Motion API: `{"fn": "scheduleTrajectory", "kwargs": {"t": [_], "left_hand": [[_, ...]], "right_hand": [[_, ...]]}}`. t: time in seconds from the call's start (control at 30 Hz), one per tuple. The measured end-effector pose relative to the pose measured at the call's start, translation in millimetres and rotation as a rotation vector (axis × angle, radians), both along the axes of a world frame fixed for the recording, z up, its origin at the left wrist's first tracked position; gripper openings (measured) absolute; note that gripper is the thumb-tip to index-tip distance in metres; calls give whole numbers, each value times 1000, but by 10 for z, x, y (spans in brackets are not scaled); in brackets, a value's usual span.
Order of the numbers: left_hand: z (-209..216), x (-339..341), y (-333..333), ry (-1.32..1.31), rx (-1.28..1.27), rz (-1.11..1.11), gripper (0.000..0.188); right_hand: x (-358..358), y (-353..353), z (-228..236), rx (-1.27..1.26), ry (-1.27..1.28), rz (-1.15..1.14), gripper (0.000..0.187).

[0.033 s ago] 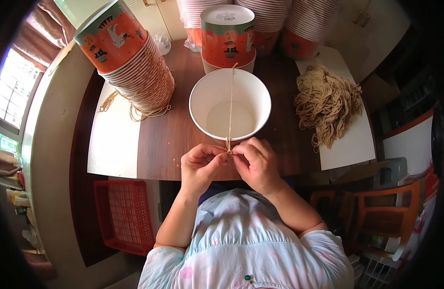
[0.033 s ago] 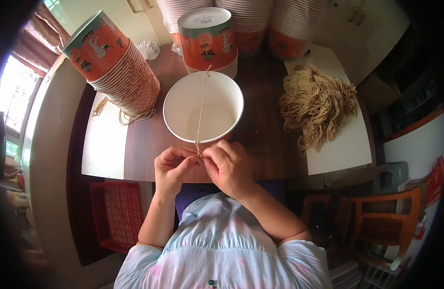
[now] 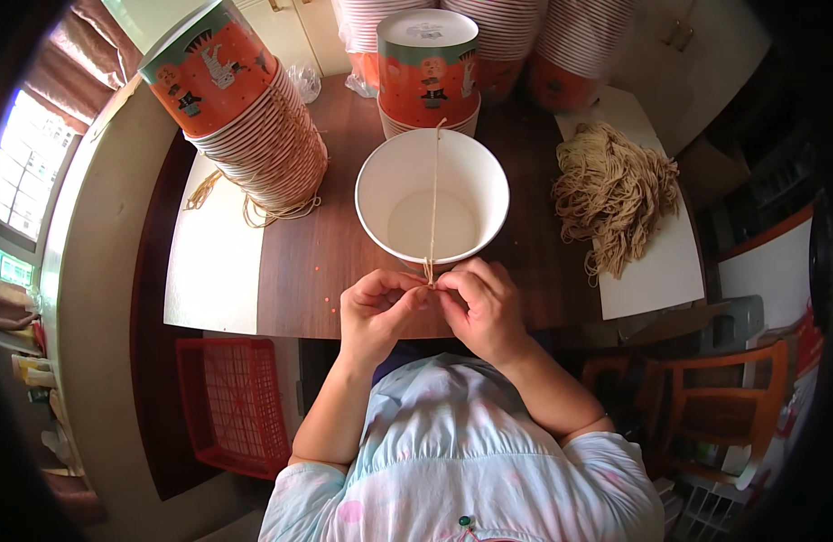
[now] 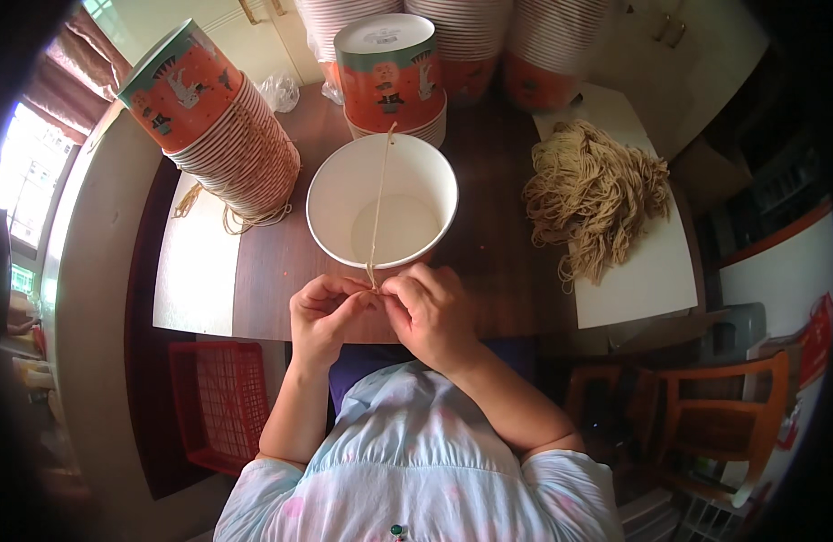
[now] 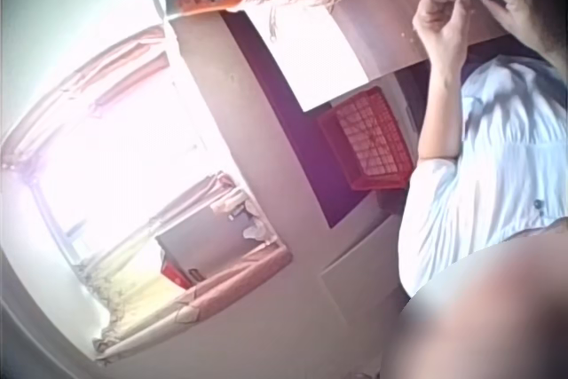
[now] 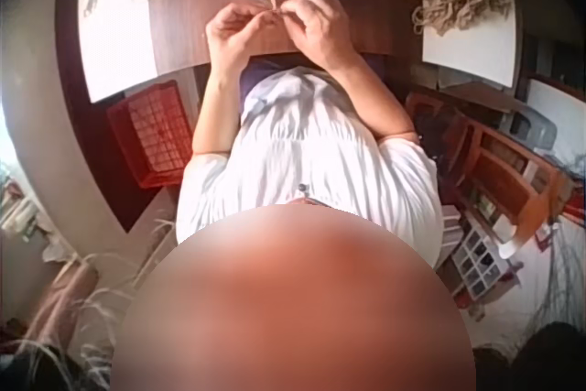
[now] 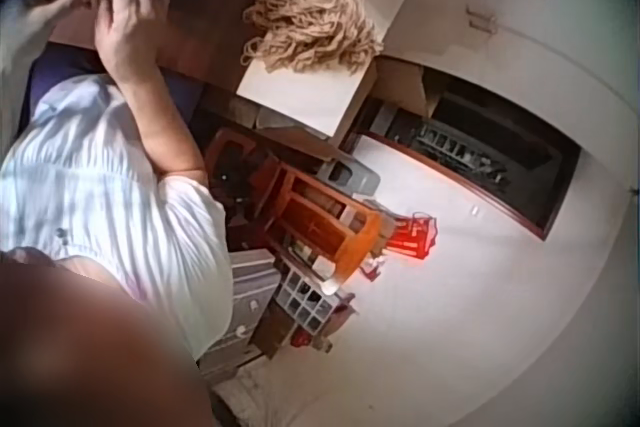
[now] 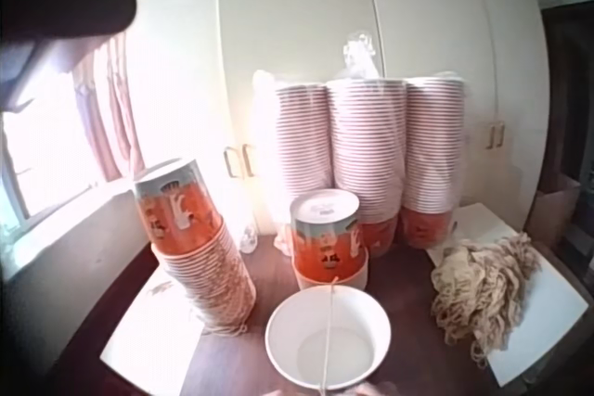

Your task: Thread and knot twine strings through pre-drilled holes in paper buckets to create handles.

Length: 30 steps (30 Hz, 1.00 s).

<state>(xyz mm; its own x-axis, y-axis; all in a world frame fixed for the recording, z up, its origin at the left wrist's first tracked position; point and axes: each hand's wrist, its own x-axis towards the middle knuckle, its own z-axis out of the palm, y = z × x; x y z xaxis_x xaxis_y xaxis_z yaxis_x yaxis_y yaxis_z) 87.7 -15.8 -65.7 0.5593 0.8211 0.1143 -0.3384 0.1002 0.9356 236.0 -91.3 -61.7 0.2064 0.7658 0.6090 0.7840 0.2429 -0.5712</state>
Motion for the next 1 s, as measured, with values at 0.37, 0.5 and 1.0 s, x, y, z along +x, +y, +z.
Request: {"fn": "scheduleTrajectory", "kwargs": {"t": [0.37,0.5,1.0], "left_hand": [[1,114,-36,44,34,12,6],[54,100,-84,44,45,72,5],[161,-55,-57,68,212,70,7]], "right_hand": [[14,5,-8,-16,-47,-76,18],[9,7,13,-1,-66,-76,16],[25,-97,240,71,38,26,29]]}}
